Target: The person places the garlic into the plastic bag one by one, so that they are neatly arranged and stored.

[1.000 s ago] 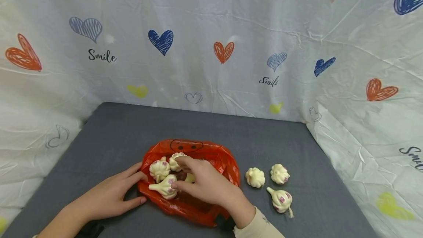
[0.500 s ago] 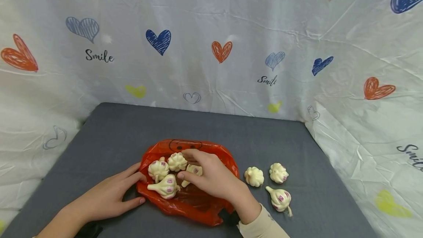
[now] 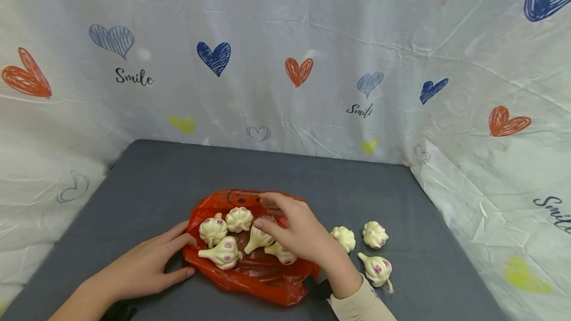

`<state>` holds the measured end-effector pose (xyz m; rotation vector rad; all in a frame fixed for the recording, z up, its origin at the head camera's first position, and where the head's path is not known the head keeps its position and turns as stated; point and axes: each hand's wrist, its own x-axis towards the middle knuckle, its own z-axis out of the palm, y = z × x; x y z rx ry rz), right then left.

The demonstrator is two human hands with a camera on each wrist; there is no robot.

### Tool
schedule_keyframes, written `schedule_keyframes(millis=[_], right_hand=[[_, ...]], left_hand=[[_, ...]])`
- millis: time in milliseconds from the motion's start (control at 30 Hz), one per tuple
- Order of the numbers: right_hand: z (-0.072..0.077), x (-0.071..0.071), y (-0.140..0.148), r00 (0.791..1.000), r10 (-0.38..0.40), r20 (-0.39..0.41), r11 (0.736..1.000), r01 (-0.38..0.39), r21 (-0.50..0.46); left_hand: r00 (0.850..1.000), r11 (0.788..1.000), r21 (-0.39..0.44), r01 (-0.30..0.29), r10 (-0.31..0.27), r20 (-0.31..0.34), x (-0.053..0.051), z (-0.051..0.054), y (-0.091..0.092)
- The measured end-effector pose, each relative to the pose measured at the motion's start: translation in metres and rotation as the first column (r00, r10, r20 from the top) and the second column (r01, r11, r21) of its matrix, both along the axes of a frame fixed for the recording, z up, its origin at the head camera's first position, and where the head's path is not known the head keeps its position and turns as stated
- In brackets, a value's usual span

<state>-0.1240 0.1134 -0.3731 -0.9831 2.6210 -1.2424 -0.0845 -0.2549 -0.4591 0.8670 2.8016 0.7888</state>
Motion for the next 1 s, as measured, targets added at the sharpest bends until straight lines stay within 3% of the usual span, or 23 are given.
schedule_keyframes(millis=[367, 667, 1000], right_hand=[[0.002, -0.002, 0.009, 0.997, -0.056, -0.045, 0.998, 0.058, 0.032], [0.004, -0.006, 0.016, 0.998, -0.055, -0.031, 0.998, 0.057, 0.038], [0.005, -0.014, 0.047, 0.989, -0.140, -0.050, 0.988, 0.143, 0.065]], left_hand=[[1.000, 1.000, 0.007, 0.000, 0.000, 0.002, 0.000, -0.002, -0.003], [1.000, 1.000, 0.021, 0.003, -0.003, -0.014, 0.002, -0.004, 0.000], [1.000, 0.999, 0.033, 0.011, -0.011, -0.005, 0.002, -0.003, 0.000]])
